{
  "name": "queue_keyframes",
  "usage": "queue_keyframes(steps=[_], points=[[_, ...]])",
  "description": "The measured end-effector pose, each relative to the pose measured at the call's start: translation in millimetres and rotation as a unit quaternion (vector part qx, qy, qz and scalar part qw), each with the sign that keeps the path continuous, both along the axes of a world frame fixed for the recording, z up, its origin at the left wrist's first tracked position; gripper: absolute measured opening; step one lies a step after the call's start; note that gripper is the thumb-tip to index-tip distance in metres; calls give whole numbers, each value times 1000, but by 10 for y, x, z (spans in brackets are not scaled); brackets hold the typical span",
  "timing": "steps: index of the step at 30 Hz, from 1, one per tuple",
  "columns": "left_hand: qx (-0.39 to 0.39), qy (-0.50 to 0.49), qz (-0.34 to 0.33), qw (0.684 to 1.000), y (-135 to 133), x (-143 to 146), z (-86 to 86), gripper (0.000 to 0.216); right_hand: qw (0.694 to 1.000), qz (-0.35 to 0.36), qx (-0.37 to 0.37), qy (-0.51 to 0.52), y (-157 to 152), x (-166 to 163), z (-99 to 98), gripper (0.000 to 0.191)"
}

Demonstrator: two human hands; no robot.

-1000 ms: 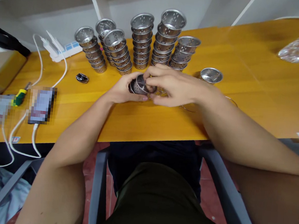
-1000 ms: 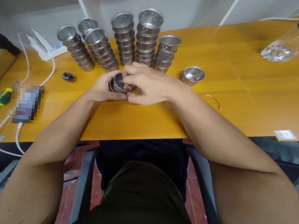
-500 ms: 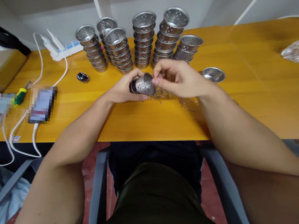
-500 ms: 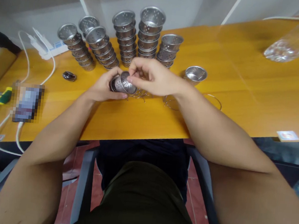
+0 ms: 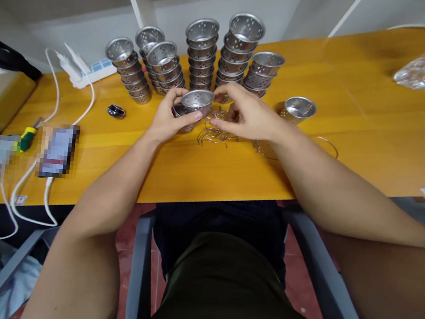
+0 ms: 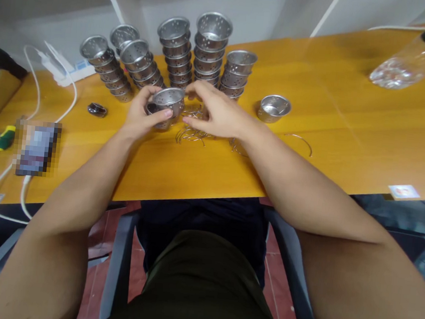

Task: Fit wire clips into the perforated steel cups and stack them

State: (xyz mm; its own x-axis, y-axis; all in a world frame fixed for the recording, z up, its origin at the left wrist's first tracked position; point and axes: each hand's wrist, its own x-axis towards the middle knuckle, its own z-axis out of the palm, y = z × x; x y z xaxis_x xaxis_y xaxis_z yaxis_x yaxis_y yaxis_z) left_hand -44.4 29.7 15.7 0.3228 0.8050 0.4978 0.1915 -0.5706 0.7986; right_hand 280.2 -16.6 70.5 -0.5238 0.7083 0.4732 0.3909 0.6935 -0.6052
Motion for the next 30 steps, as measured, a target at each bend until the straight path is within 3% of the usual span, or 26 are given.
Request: queue_keyframes(steps=[2,7,9,12,15,19,22,26,29,30], points=[[14,3,-25,1000,-53,32,50,104,999,-10,29,29,-3,-46,-25,74],[57,17,-47,997,-69,69,130,109,991,57,113,47,-52,-131,93,62],[60,17,-36,997,-55,50,119,111,974,-7,199,105,-87,-82,220,58],[50,21,-28,998,-64,22,89,103,890,-188,358,213,-44,181,402,46],[50,26,-34,998,-103,32,74,98,885,-277,318,198,192,580,406,52],[59,40,-39,997,-148,73,77,96,942,-272,189,58,600,895,143,58],[68,51,-30,996,-159,79,78,95,950,-286,121,-15,724,837,40,47],[67,60,-34,995,-133,56,46,95,944,-313,65,-89,620,639,156,36],[76,59,-50,994,-61,35,-30,113,944,-311,66,-87,492,585,245,14],[84,60,-58,993,-24,28,-68,123,942,-318,80,-75,453,588,263,14]])
